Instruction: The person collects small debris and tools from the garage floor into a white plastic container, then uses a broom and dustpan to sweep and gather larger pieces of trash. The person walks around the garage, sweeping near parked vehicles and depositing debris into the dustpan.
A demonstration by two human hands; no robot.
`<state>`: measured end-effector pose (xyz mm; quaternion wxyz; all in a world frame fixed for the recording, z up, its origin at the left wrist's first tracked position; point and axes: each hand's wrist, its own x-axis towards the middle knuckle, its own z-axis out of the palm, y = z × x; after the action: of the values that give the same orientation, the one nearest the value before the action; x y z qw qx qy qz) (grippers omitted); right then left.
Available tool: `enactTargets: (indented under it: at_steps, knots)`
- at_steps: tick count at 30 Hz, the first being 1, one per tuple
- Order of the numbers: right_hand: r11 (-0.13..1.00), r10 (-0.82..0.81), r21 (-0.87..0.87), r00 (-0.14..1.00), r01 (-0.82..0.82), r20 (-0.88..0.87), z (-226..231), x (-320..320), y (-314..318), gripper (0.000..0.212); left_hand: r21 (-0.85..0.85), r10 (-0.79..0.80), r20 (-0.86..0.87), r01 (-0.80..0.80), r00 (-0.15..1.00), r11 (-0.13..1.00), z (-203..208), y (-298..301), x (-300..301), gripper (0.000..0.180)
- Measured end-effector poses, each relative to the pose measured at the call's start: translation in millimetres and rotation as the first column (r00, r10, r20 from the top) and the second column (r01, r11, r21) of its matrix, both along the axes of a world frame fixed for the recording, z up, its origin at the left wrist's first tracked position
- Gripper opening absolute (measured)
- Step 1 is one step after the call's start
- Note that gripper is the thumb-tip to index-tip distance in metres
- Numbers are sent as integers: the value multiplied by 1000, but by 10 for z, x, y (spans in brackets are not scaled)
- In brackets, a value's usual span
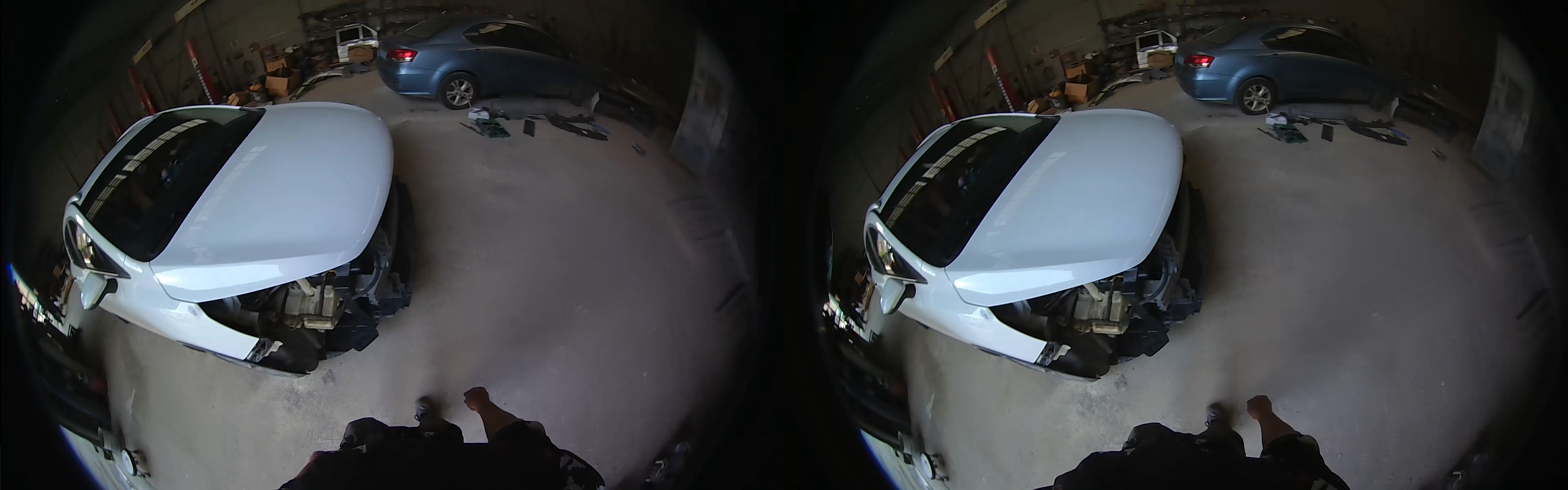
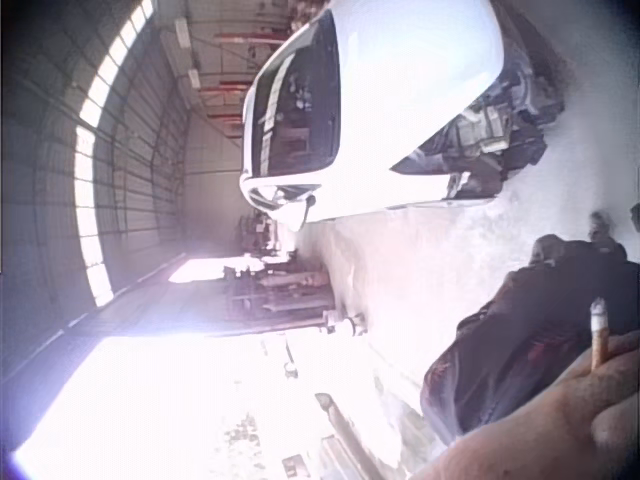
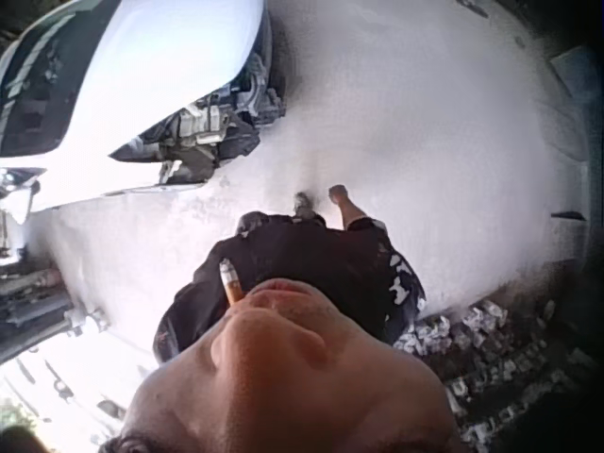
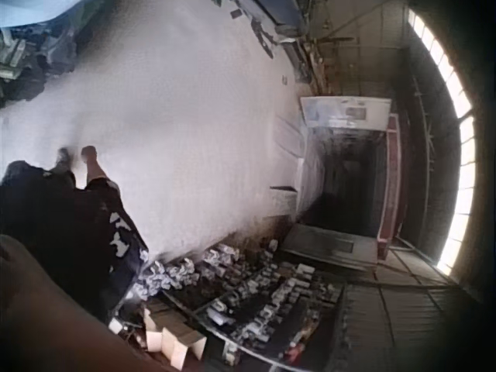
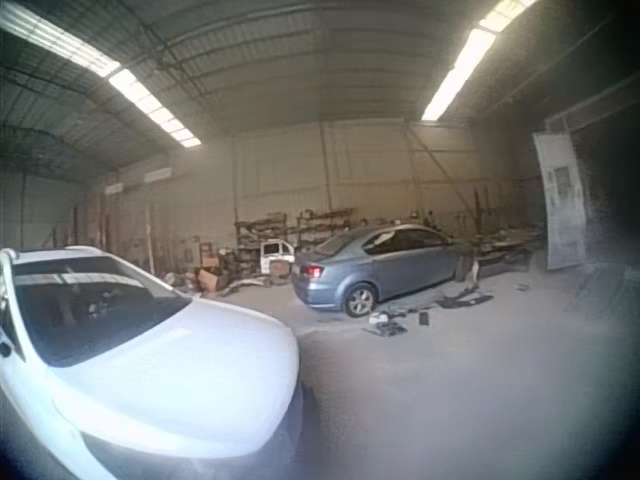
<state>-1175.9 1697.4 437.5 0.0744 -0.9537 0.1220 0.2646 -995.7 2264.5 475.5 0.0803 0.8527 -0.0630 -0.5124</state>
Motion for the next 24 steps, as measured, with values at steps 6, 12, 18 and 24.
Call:
enactTargets:
  at_steps: [6, 12, 18, 24]
  knots:
    - [983, -140, 110, 986, 149, -87, 61, 494, -368, 13, -92, 57, 425, -20, 903, 996, 651, -1166, 633, 27]
    - [993, 46, 107, 997, -40, -56, 61, 899, -161, 13, -337, 248, 885, 171, 395, 926, 2149, -2535, 1954, 41]
    - [987, -42, 148, 992, 60, -123, 50, 1211, -486, 16, -361, 333, 932, 275, 146, 891, 2955, -3388, 3152, 58]
    - [985, -172, -19, 974, 171, -149, 266, 1849, -1505, 14, -260, 191, 941, 234, 280, 937, 2861, -4111, 4034, 73]
